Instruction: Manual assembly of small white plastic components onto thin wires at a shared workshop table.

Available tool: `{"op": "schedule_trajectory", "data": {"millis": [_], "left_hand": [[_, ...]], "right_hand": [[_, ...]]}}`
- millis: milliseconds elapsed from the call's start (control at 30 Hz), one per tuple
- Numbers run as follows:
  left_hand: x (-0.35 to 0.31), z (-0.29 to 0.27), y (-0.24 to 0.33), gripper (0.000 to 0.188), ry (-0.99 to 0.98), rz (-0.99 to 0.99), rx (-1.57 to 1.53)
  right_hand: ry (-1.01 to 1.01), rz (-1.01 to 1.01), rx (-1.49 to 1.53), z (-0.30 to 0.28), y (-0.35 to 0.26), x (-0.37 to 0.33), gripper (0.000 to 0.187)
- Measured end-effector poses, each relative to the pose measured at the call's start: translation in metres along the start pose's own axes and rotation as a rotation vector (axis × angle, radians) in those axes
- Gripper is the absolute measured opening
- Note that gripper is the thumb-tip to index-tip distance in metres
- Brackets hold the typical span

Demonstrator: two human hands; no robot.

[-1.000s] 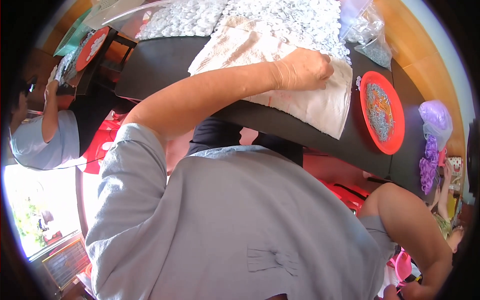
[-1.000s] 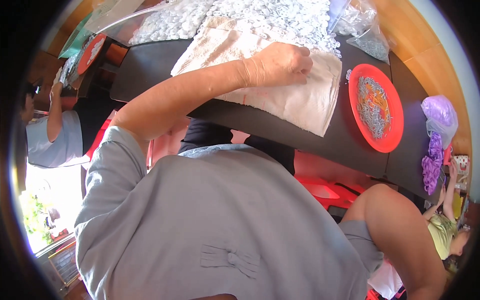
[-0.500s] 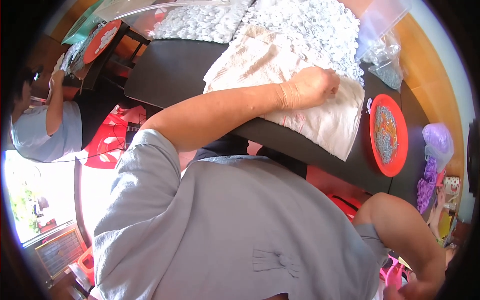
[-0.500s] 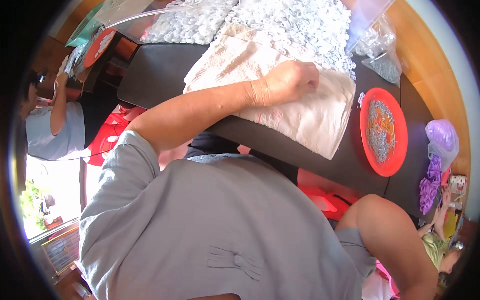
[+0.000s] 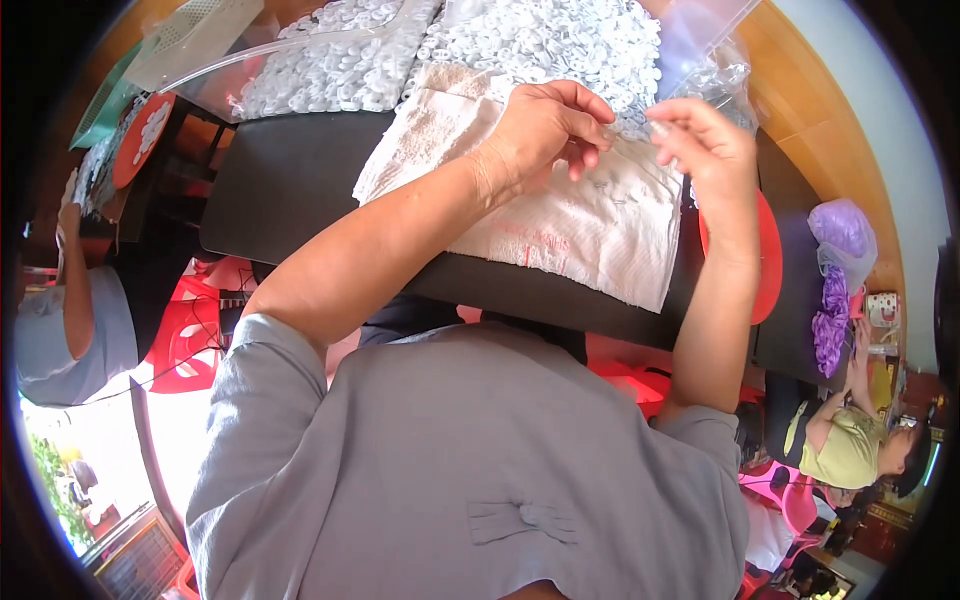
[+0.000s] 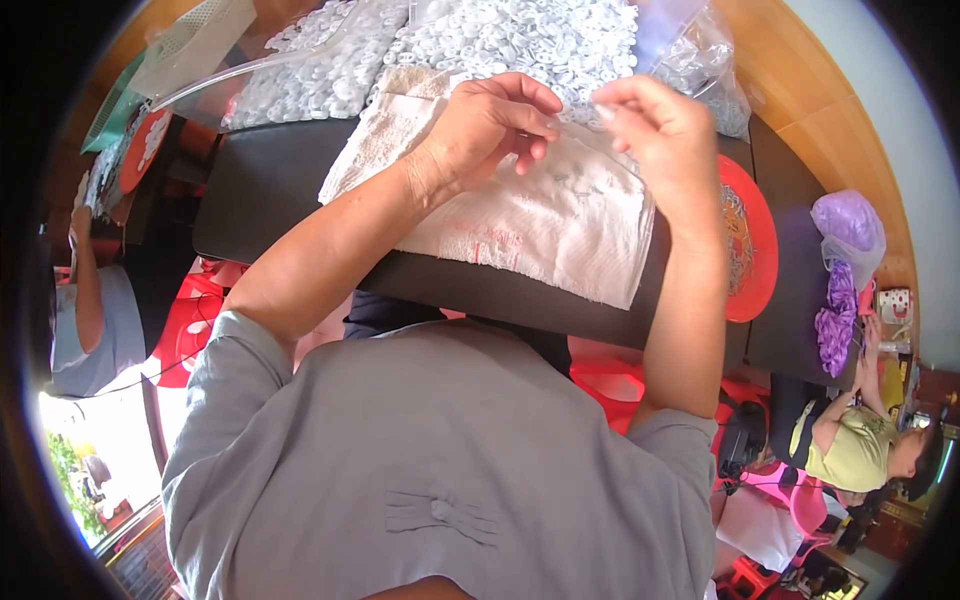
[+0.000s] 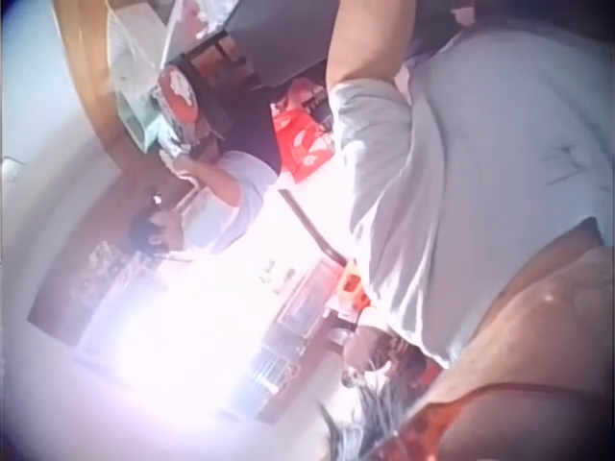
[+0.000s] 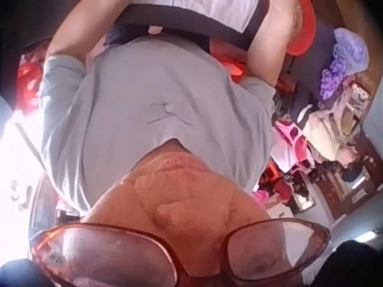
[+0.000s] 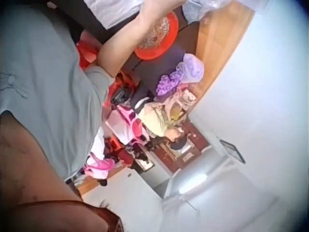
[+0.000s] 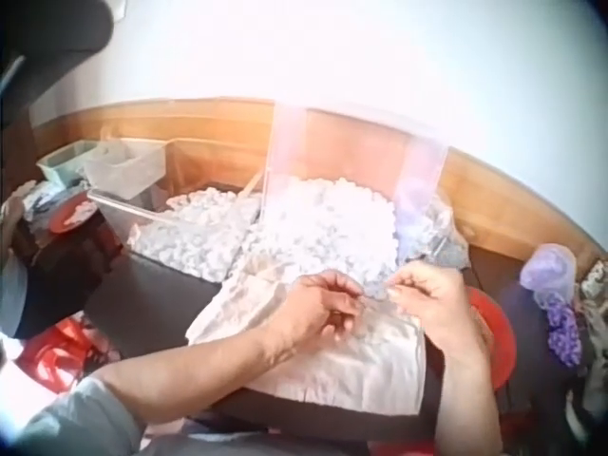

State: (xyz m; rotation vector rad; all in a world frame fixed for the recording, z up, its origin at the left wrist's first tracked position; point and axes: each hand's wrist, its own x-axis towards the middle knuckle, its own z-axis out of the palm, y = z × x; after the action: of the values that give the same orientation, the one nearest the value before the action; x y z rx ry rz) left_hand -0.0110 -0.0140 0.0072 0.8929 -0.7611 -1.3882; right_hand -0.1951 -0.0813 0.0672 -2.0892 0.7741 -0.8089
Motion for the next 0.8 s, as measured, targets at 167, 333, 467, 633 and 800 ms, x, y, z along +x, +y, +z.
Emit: {"op": "schedule_trajectory", "data": {"millis": [167,333,467,633,800], "left_hand": [[0.0,0.0,0.002,0.019,0.018,0.013,-0.015],[0.001,-0.002,0.002,0.021,0.027,0.017,-0.023],[0.003,-0.004,0.005,0.02,0.025,0.056,0.011],[0.013,-0.015,0.011,0.01,0.141,0.133,0.197],[0.029,-0.036,-0.013,0.011,0.257,0.542,0.856]], "right_hand": [[-0.111,-0.047,0.099,0.02,0.023,-0.001,0.019],[-0.101,-0.116,0.035,0.027,0.029,0.0,0.011],[-0.069,-0.216,-0.053,0.03,0.023,0.0,0.006],[0.017,-0.111,0.119,0.025,0.038,0.005,0.004],[0.036,0.077,0.198,0.026,0.05,0.008,0.002]]}}
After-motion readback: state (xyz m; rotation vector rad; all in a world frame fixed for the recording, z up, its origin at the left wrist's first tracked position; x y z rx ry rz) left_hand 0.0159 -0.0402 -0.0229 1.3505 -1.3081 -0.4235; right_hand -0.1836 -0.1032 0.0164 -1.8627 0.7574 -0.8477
